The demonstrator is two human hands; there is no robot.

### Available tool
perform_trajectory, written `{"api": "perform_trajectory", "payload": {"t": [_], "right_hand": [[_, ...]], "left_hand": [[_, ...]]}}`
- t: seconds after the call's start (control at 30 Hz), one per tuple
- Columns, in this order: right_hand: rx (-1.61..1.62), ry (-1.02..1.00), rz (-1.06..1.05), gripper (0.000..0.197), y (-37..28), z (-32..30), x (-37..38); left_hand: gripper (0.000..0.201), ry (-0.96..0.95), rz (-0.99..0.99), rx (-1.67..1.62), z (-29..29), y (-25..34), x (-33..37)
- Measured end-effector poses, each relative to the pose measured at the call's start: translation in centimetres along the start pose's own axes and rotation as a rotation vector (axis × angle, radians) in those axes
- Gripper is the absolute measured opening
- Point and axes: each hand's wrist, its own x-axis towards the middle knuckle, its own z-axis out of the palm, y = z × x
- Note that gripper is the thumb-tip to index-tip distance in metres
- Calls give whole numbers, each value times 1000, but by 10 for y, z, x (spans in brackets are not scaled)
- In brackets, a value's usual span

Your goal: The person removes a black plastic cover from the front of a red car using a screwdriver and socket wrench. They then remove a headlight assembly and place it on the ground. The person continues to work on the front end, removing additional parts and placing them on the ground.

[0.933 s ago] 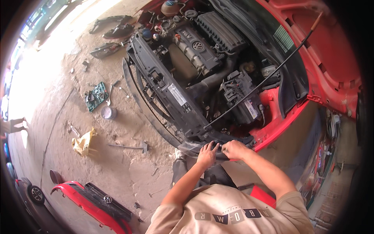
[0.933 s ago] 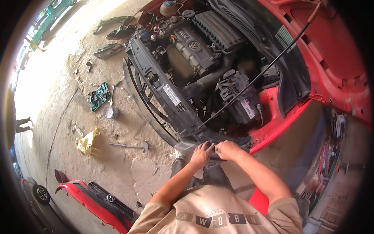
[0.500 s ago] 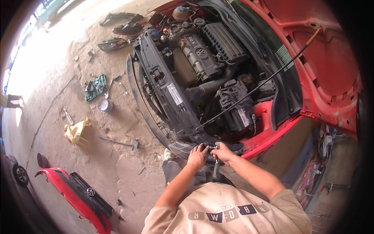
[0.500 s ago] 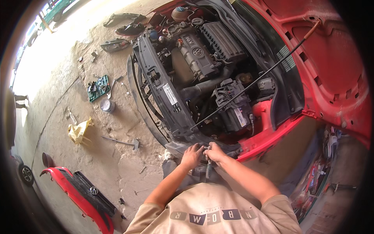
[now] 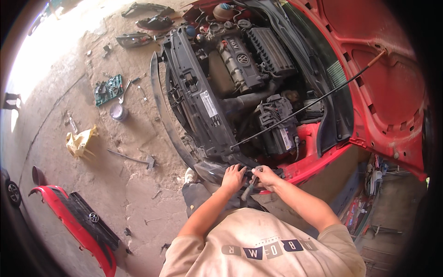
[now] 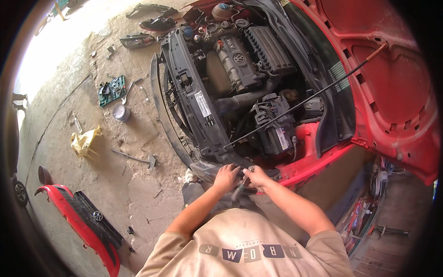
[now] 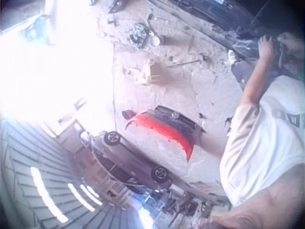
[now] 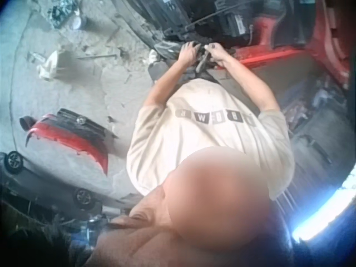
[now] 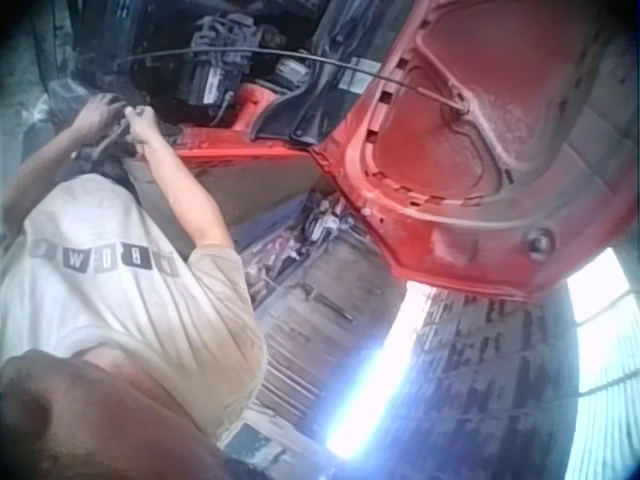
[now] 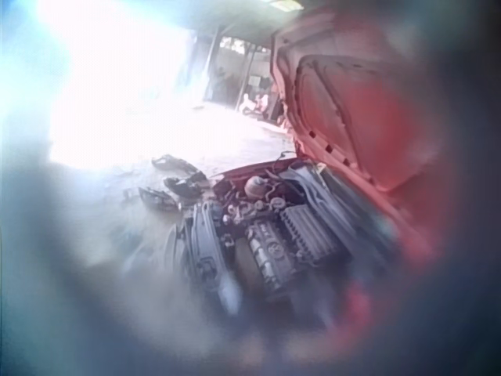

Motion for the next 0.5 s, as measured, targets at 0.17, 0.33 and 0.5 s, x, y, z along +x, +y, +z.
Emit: {"api": "perform_trajectory", "payload": {"t": [0.17,0.33,0.5], "right_hand": [[-1662,136,-678,21,-22,14,-24],[-1626,159,-839,36,-16,4,-18],[-245,135,-3,23,-7,20,-22]], "left_hand": [[38,72,78,-172,-13,11,10],[33,-8,95,-68,-1,7,15],[27,26,82,-49,14,10,13]]}}
